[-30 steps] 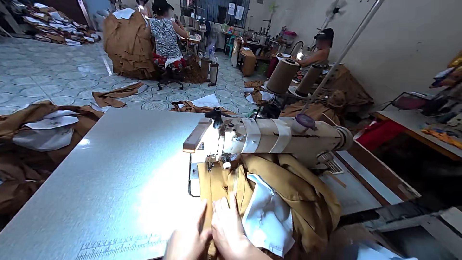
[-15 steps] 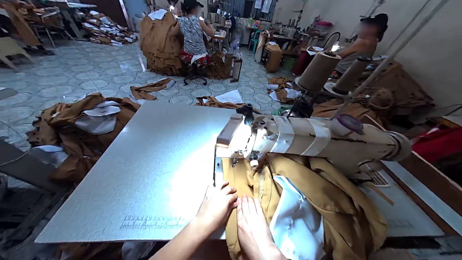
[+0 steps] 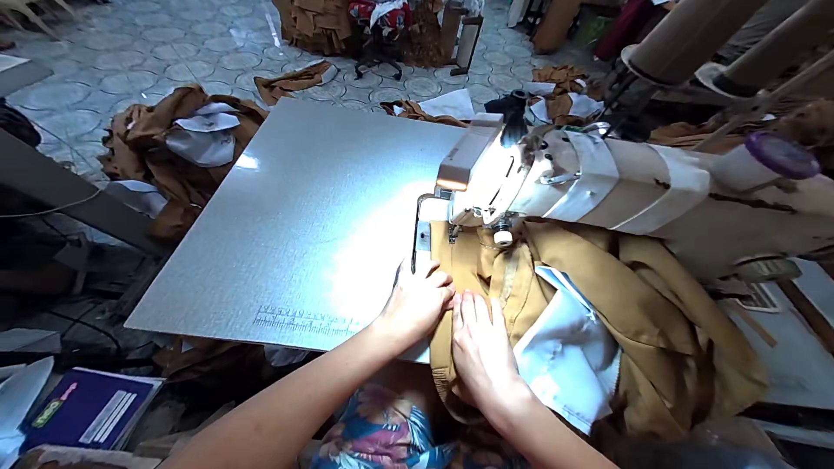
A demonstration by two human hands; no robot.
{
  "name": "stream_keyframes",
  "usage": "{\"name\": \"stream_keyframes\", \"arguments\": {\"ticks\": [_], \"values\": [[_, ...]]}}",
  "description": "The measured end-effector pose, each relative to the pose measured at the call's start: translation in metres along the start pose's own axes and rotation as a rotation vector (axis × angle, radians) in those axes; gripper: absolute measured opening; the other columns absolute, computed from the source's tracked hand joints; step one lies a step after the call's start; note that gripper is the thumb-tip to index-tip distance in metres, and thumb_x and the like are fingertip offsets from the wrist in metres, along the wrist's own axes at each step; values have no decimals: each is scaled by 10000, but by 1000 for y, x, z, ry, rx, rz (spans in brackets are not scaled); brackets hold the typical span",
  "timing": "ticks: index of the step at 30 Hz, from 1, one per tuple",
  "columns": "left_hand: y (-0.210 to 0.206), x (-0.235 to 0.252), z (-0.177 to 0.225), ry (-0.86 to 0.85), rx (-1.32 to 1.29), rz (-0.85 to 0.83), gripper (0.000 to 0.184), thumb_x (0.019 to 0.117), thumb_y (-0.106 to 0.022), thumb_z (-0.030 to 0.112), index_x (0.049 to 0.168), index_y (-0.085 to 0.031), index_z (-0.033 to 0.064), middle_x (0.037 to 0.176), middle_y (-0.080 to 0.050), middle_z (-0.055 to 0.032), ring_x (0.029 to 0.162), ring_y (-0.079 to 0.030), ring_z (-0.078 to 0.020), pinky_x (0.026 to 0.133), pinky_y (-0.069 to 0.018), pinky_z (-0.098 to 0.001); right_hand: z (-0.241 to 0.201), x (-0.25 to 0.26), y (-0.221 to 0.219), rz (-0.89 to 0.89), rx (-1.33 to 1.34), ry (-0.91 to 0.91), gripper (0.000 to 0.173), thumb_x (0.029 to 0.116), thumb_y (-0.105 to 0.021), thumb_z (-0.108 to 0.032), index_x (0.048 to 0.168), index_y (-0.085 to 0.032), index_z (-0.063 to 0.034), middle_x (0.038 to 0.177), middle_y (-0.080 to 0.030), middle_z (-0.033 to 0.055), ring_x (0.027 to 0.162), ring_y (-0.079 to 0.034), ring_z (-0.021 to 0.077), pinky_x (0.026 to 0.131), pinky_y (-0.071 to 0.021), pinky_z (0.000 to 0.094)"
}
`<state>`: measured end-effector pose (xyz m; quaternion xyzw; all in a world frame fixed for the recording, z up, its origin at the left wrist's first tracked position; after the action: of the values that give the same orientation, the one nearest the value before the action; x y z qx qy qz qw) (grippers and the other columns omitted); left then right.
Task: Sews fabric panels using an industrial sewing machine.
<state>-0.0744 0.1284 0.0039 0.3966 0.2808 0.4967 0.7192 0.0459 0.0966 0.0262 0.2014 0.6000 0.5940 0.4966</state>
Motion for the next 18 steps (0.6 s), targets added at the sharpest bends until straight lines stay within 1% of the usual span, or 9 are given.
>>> {"name": "stream_keyframes", "arguments": {"ticks": [3, 6, 9, 11, 13, 15, 16, 18], "values": [[3, 4, -2, 4, 34, -6, 299, 1065, -529, 213, 1199, -744, 54, 1382, -648, -104, 1472, -403, -369, 1168, -176, -706, 3, 5, 3, -43, 21, -1, 539, 997, -433, 37, 1528, -367, 109, 1607, -353, 286, 1516, -337, 381, 1213, -239, 566], [4, 10, -4, 1, 52, -8, 290, 1064, -528, 203, 1195, -742, 56, 1375, -647, -101, 1472, -395, -362, 1169, -175, -696, 5, 10, 11, -140, 22, -3, 592, 991, -455, 34, 1559, -301, 102, 1648, -269, 280, 1553, -249, 379, 1220, -201, 593], [7, 18, -5, 19, 30, -11, 283, 1060, -542, 203, 1191, -742, 51, 1378, -645, -108, 1478, -390, -370, 1170, -140, -721, 7, 15, 19, -229, 22, -6, 632, 1000, -454, 39, 1585, -221, 95, 1679, -169, 278, 1578, -159, 379, 1220, -163, 626], [10, 23, -5, 43, 13, -31, 289, 1061, -542, 205, 1206, -735, 47, 1401, -630, -109, 1488, -373, -368, 1173, -133, -716, 8, 19, 21, -240, 19, -6, 625, 1004, -436, 54, 1586, -213, 97, 1683, -147, 282, 1580, -137, 392, 1213, -154, 649], [12, 27, -6, 45, 4, -25, 285, 1056, -547, 192, 1202, -732, 32, 1403, -625, -127, 1491, -364, -387, 1170, -148, -718, 10, 22, 22, -231, 27, -8, 593, 1020, -396, 60, 1583, -216, 101, 1684, -143, 282, 1579, -138, 398, 1209, -157, 662], [14, 30, -7, 35, 27, 12, 280, 1049, -559, 197, 1186, -741, 35, 1383, -643, -129, 1476, -393, -385, 1166, -220, -688, 12, 27, 24, -242, 36, -3, 599, 1022, -406, 54, 1586, -209, 100, 1687, -125, 281, 1579, -134, 404, 1207, -152, 670], [15, 32, -8, 39, 29, 15, 281, 1048, -561, 198, 1190, -739, 34, 1388, -640, -133, 1479, -386, -389, 1162, -208, -697, 13, 30, 24, -250, 48, 4, 609, 1019, -428, 50, 1584, -207, 105, 1686, -117, 289, 1578, -127, 413, 1206, -141, 678], [17, 36, -11, 51, 41, 17, 272, 1044, -568, 194, 1185, -741, 39, 1396, -634, -131, 1487, -371, -389, 1167, -203, -695, 13, 38, 25, -250, 57, 18, 595, 1016, -422, 70, 1575, -224, 115, 1681, -125, 298, 1570, -140, 434, 1207, -141, 682]]}}
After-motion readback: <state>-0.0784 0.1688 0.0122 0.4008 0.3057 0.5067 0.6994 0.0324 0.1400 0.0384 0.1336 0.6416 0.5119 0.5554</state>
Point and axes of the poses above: each hand's wrist, its own x-axis towards the middle knuckle, its own y-axis out of the back of the hand, z = x × y, the point moved 2 cm from there along x, towards the middle knuckle
